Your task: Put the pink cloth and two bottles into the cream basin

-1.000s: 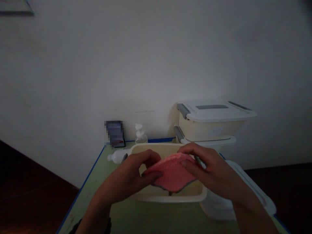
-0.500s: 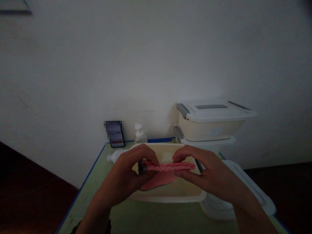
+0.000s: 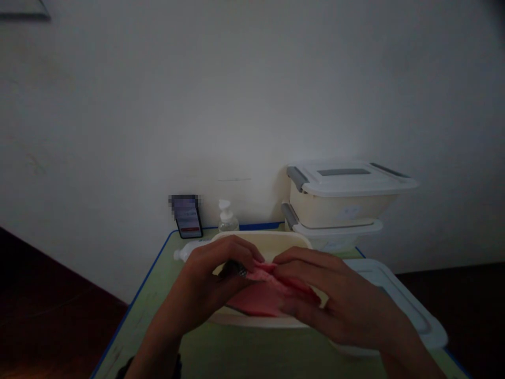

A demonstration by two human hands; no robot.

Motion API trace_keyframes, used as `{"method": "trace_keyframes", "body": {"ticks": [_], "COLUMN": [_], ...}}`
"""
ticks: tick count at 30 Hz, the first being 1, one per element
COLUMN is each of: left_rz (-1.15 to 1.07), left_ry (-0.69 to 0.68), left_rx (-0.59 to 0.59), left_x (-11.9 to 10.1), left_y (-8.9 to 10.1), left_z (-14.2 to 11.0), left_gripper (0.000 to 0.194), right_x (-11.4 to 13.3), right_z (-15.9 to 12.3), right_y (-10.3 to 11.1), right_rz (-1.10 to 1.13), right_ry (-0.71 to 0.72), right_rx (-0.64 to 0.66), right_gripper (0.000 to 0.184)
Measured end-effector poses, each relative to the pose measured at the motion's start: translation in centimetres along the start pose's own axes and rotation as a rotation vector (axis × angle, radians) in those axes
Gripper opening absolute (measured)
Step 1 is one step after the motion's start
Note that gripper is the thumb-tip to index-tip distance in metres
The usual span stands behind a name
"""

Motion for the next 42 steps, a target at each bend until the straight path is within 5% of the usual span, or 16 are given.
{"method": "trace_keyframes", "body": {"ticks": [8,17,31,42], "left_rz": [0.059,0.048,0.159,0.297], "left_ry": [0.033,-0.005,-0.010,-0.107], "left_rx": [-0.057,0.035,0.003,-0.177], "left_x": [0.8,0.0,-0.1,-0.8], "left_y": [1.6,0.6,1.4,4.5], "left_z": [-0.5,0.3,0.1,-1.4], "left_gripper": [0.015,0.011,0.010,0.020], "right_x": [-0.1,0.9,1.2,-1.0], "right_z": [-0.8,-0.1,-0.6,-1.2], "right_y": [1.4,0.8,1.6,2.2], "right_rz": [-0.006,-0.055,-0.065,-0.082], "right_ry": [0.032,0.068,0.113,-0.009], "right_rx": [-0.095,-0.115,-0.186,-0.204], "right_gripper": [0.027,0.022,0.015,0.004]}}
Point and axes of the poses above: each hand's wrist, its own z-axis towards the middle knuckle, its own y-axis out of the back of the hand, x = y × z, the point moved 9 cm from there along z, towards the middle knuckle, and after that the axes turned 8 degrees about x, right-handed, at the moved point
